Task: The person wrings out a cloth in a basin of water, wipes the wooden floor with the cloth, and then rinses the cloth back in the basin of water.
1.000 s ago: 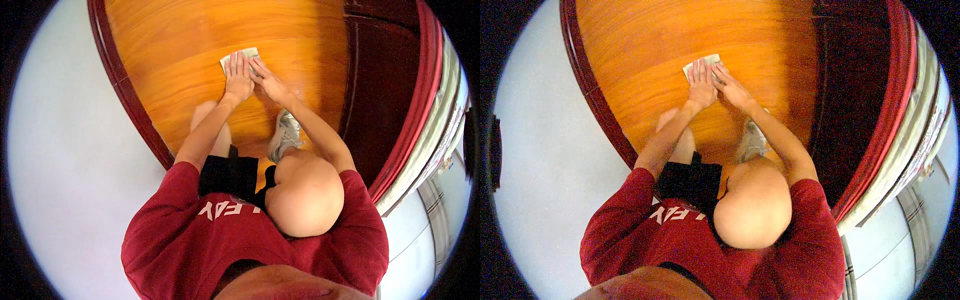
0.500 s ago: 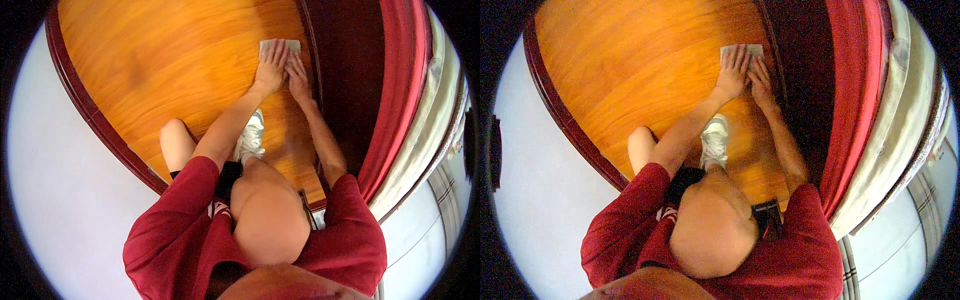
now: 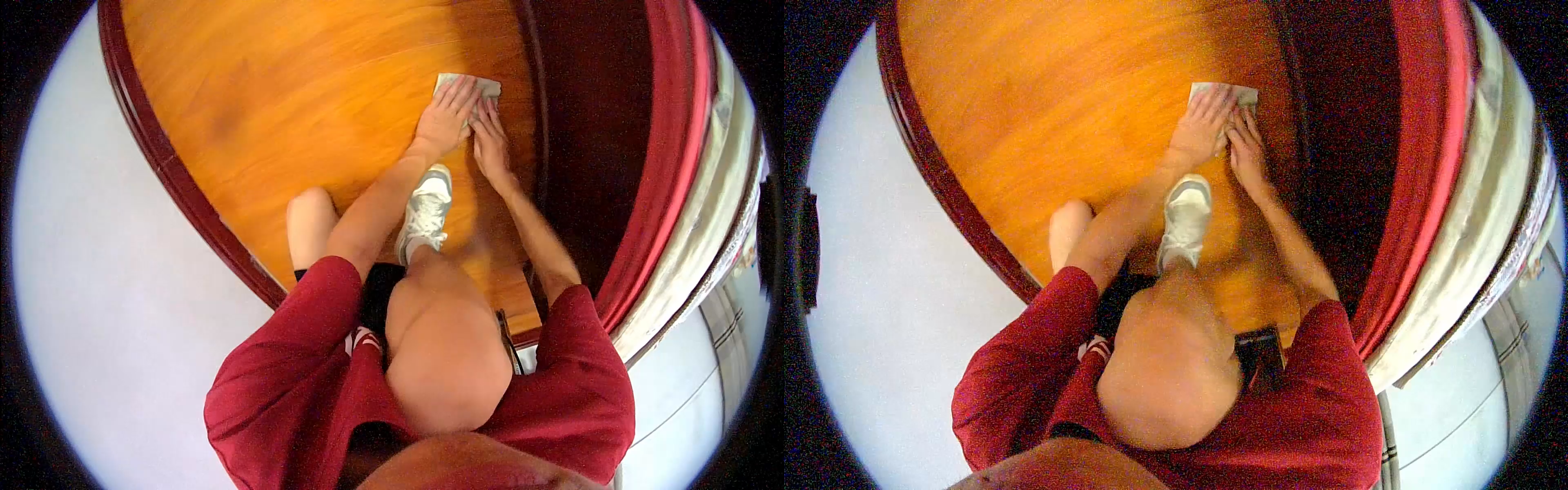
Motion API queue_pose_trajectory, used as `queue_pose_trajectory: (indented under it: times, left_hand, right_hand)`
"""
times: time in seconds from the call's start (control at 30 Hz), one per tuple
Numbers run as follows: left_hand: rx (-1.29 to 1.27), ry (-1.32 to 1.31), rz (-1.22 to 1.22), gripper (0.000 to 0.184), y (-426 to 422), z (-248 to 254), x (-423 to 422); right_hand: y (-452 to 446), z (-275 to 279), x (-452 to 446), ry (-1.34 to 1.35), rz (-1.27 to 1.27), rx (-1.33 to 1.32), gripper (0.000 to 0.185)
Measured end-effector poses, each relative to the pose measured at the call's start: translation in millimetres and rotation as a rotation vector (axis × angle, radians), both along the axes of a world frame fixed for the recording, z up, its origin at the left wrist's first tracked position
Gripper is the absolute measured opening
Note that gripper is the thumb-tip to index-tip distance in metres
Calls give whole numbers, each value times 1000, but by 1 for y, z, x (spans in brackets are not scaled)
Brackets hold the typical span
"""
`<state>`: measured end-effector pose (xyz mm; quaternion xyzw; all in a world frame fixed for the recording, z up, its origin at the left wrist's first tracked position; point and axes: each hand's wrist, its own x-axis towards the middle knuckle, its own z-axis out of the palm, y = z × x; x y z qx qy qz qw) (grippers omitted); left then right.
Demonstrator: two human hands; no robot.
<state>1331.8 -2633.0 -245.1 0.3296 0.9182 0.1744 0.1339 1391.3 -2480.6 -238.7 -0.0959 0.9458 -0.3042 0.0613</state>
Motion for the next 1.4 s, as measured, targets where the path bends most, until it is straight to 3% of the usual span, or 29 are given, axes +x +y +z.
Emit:
queue_pose_trajectory:
  times: [0.07,0.13,0.17,0.23,0.33,0.5,0.7,0.8,0.9,1.03,1.07,1.13,1.3,1.33,1.4]
  left_hand:
    - [7,-22,-1,72,-88,-5,22]
    - [-19,-42,15,71,-11,-60,-3]
    - [-25,-54,17,69,-48,-65,11]
    - [-72,-47,34,68,93,-99,-45]
    - [-6,-29,43,69,111,-120,-75]
    - [-85,-113,291,77,-24,-107,-35]
    - [-135,-43,521,79,-114,-103,41]
    - [-215,-90,587,82,-128,-95,61]
    - [-215,-108,593,85,-143,-101,75]
    - [-261,-65,601,82,-135,-110,70]
    - [-212,-52,588,81,-134,-113,67]
    - [-150,-45,556,80,-129,-111,52]
    - [-119,-29,420,78,-55,-121,-21]
    - [-154,-24,397,77,-31,-120,-30]
    - [-75,-24,332,76,16,-124,-44]
  right_hand:
    - [-77,-2,21,-72,106,63,42]
    - [8,-53,-9,-72,183,76,42]
    - [-26,-56,2,-65,246,111,42]
    - [128,-87,-59,-74,327,76,47]
    - [160,-103,-102,-41,471,44,57]
    - [29,-115,-106,-33,673,-49,55]
    - [-74,-127,-94,-9,1047,-157,50]
    - [-94,-125,-90,0,1181,-86,46]
    - [-116,-132,-78,-130,1184,-84,46]
    - [-101,-133,-78,-80,1132,-22,47]
    - [-99,-135,-73,-348,942,-165,45]
    - [-93,-128,-72,-606,710,-300,44]
    - [-10,-122,-109,-186,698,-20,41]
    - [9,-108,-113,-289,612,-38,42]
    - [59,-126,-108,-223,545,-29,44]
